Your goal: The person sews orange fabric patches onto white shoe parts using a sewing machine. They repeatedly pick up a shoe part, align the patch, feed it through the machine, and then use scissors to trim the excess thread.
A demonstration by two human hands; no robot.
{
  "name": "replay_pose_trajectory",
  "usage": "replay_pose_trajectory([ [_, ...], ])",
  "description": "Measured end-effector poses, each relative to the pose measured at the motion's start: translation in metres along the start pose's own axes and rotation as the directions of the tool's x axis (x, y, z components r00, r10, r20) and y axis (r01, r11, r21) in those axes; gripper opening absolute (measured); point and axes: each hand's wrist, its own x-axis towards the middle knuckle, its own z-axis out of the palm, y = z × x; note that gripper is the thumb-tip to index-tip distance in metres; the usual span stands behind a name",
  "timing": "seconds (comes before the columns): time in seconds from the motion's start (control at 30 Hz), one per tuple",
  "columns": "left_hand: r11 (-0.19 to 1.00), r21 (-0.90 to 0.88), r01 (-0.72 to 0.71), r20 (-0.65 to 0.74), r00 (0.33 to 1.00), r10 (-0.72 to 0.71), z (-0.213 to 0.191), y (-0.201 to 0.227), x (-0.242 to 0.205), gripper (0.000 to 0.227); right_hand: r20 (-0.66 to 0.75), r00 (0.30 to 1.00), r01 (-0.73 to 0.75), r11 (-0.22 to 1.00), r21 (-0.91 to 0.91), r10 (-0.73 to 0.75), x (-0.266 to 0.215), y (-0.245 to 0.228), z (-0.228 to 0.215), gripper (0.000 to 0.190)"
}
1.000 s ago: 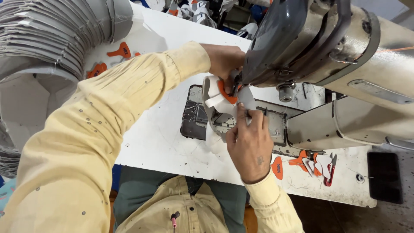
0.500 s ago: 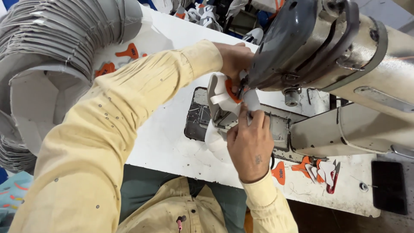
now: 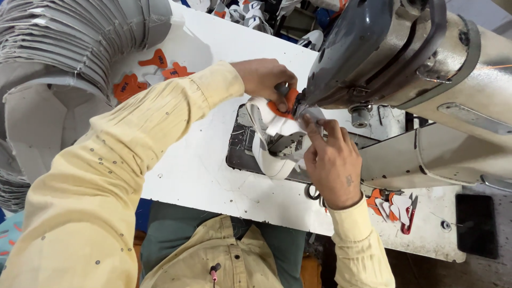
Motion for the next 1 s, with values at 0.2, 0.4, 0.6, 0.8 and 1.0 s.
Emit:
replay_pose_trajectory([
  [0.2, 0.998, -0.036, 0.052, 0.014, 0.999, -0.051, 0.008, -0.011, 0.008, 0.037, 0.031, 0.999, -0.017, 0.998, -0.053, 0.019, -0.008, -0.009, 0.013, 0.051],
  [0.4, 0.995, 0.034, 0.089, 0.05, 0.995, -0.09, 0.007, -0.009, 0.011, 0.037, -0.009, 0.999, -0.039, 0.995, -0.096, 0.038, -0.006, -0.026, 0.009, 0.065],
  [0.6, 0.999, 0.017, 0.038, 0.029, 0.999, -0.039, 0.01, -0.014, 0.014, 0.038, -0.03, 0.997, -0.08, 0.991, -0.103, 0.078, -0.008, -0.03, 0.018, 0.065],
  [0.8, 0.998, -0.009, 0.054, 0.038, 0.998, -0.054, 0.013, -0.017, 0.009, 0.037, -0.033, 0.996, -0.08, 0.992, -0.095, 0.077, -0.007, -0.021, 0.017, 0.059],
  [1.0, 0.998, -0.028, 0.059, -0.022, 0.998, -0.06, 0.016, -0.018, -0.002, 0.044, -0.037, 0.998, -0.059, 0.998, 0.015, 0.06, -0.008, -0.004, 0.017, 0.056],
])
